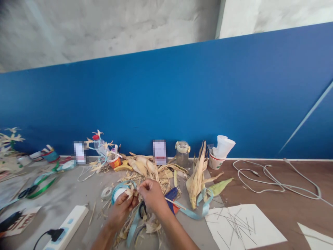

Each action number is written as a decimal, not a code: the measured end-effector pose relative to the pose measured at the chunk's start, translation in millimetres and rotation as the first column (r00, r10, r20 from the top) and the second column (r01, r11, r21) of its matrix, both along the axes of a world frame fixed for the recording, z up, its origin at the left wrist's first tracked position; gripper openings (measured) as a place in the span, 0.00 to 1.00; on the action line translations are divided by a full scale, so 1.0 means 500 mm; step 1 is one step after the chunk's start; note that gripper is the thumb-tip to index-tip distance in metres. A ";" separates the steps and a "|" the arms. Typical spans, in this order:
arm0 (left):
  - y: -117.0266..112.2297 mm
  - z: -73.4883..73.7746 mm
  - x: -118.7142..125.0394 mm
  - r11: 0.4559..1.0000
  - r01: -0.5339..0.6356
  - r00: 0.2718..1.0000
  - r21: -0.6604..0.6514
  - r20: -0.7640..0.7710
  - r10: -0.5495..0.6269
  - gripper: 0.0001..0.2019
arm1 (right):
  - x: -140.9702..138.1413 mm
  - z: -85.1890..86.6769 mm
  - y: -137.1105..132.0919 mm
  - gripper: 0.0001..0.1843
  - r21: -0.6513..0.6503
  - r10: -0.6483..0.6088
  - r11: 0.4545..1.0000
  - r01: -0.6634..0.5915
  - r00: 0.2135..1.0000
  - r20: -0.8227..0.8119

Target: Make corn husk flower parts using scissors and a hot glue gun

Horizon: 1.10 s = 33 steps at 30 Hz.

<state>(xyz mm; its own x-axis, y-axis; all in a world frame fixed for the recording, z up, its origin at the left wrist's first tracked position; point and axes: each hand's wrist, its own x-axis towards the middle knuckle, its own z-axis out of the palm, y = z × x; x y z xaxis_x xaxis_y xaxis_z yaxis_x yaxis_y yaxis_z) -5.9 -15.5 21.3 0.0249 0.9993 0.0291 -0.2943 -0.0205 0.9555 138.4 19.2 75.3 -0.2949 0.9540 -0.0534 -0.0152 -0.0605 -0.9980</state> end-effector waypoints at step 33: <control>0.007 0.026 -0.010 0.989 0.000 0.996 -0.150 0.087 0.013 0.18 | 0.003 -0.035 0.020 0.10 0.065 0.085 0.993 -0.101 0.971 0.224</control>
